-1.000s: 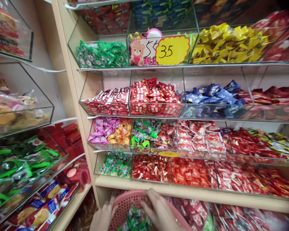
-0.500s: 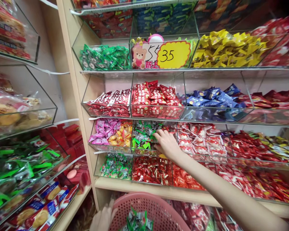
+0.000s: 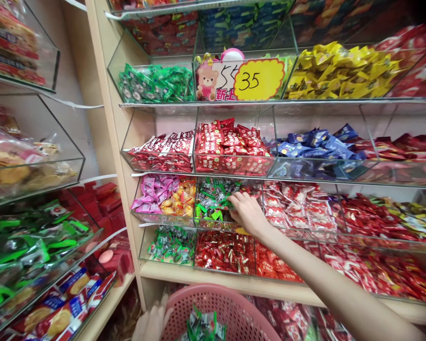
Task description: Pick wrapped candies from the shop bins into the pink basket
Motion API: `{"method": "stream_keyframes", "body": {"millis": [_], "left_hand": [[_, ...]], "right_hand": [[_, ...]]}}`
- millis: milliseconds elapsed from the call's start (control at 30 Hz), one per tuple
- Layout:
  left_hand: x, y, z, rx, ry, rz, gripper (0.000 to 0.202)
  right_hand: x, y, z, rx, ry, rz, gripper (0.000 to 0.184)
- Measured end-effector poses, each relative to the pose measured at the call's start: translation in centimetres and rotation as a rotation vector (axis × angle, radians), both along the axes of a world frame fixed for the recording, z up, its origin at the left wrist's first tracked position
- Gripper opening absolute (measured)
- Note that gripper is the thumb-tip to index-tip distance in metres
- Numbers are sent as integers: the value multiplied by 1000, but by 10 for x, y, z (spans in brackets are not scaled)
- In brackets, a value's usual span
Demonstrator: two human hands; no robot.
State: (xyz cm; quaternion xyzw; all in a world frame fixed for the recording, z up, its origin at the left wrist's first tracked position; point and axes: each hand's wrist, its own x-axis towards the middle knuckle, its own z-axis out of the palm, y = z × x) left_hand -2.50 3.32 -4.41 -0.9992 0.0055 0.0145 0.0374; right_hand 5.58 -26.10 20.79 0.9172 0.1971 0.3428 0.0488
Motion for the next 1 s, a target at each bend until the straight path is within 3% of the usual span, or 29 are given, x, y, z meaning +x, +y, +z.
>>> {"method": "stream_keyframes", "body": {"millis": [333, 567, 667, 767, 900, 1000], "left_hand": [[-3, -3, 7, -39, 12, 28, 44], [-3, -3, 9, -38, 8, 9, 43], [-4, -3, 9, -4, 13, -9, 42], [-3, -3, 7, 21, 8, -16, 42], [-1, 1, -3, 12, -6, -16, 41], [0, 3, -8, 18, -16, -16, 41]], "right_hand": [[-2, -3, -4, 63, -38, 127, 28], [-10, -7, -5, 282, -25, 263, 30], [-13, -7, -5, 498, 24, 341, 28], [-18, -5, -4, 815, 164, 399, 29], [-32, 3, 0, 1312, 511, 494, 33], [-44, 8, 1, 1513, 748, 581, 31]]}}
